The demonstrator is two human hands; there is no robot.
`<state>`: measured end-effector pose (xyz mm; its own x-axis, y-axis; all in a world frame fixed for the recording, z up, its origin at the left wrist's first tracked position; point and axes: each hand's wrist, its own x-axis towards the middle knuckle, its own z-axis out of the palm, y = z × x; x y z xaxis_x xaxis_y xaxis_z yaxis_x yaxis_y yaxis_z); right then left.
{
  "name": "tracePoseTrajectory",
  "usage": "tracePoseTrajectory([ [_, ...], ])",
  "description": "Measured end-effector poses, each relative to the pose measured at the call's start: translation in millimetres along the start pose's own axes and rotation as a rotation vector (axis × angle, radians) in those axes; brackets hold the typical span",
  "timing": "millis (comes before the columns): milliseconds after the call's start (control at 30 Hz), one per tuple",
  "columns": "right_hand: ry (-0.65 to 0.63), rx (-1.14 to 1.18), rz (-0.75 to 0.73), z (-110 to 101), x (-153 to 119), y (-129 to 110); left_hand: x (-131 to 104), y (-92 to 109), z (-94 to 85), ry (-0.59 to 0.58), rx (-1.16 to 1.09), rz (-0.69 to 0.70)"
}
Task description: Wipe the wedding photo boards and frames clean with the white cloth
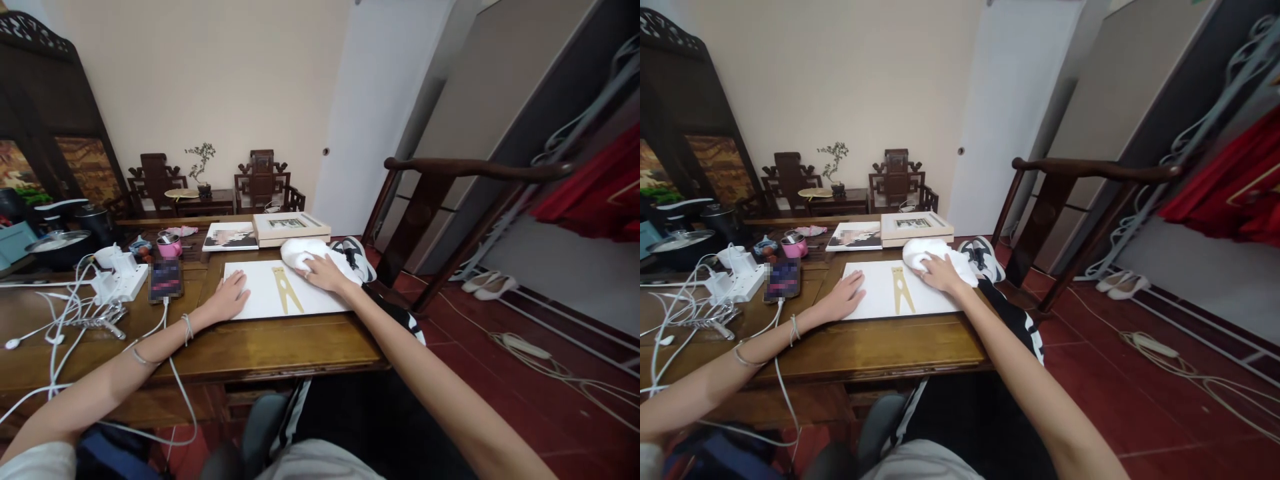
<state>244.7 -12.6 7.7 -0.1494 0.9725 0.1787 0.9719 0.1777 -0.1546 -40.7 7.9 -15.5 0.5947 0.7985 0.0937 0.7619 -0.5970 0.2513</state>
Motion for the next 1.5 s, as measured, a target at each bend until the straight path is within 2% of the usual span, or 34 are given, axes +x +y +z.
tracePoseTrajectory([
  [67,-0.003,0.002,-0.038,-1,-22,-3,0,0,0.7,0.000,0.003,-0.006],
  [200,-0.003,0.063,-0.210,-10,-95,-9,2,-3,4.6,0.016,0.019,0.009],
  [267,-0.016,0.143,-0.237,-16,-127,-8,2,-4,5.4,0.025,0.022,0.014],
  [367,-0.063,0.240,-0.189,-23,-147,-1,2,-2,4.1,0.011,0.022,0.019],
  [467,-0.102,0.258,-0.106,-25,-122,7,0,1,2.0,0.005,0.014,0.029],
  [667,-0.139,0.138,-0.104,-14,-15,1,-1,1,0.7,-0.002,0.024,0.022],
  [767,-0.117,0.129,-0.075,-3,14,-8,-1,0,0.5,-0.009,0.019,0.024],
  [867,-0.111,0.132,-0.088,0,5,-13,-1,0,1.1,-0.011,0.018,0.020],
  [933,-0.117,0.153,-0.138,-4,-23,-13,0,0,1.8,-0.010,0.015,0.012],
  [1033,-0.132,0.224,-0.199,-15,-79,-8,1,0,2.7,-0.004,0.015,0.012],
  [1133,-0.166,0.306,-0.103,-23,-126,7,0,0,2.9,0.000,0.026,0.025],
  [1200,-0.188,0.378,-0.023,-25,-135,21,-1,0,2.4,-0.003,0.025,0.032],
  [1267,-0.202,0.459,0.003,-26,-125,32,-2,1,1.8,-0.008,0.013,0.031],
  [1333,-0.172,0.481,-0.018,-24,-100,34,-2,1,1.5,-0.009,0.000,0.023],
  [1433,-0.070,0.300,0.042,-17,-53,18,-2,0,1.8,0.001,-0.003,0.021],
  [1500,-0.061,0.192,0.088,-10,-26,-2,-1,-1,2.4,0.005,0.003,0.025],
])
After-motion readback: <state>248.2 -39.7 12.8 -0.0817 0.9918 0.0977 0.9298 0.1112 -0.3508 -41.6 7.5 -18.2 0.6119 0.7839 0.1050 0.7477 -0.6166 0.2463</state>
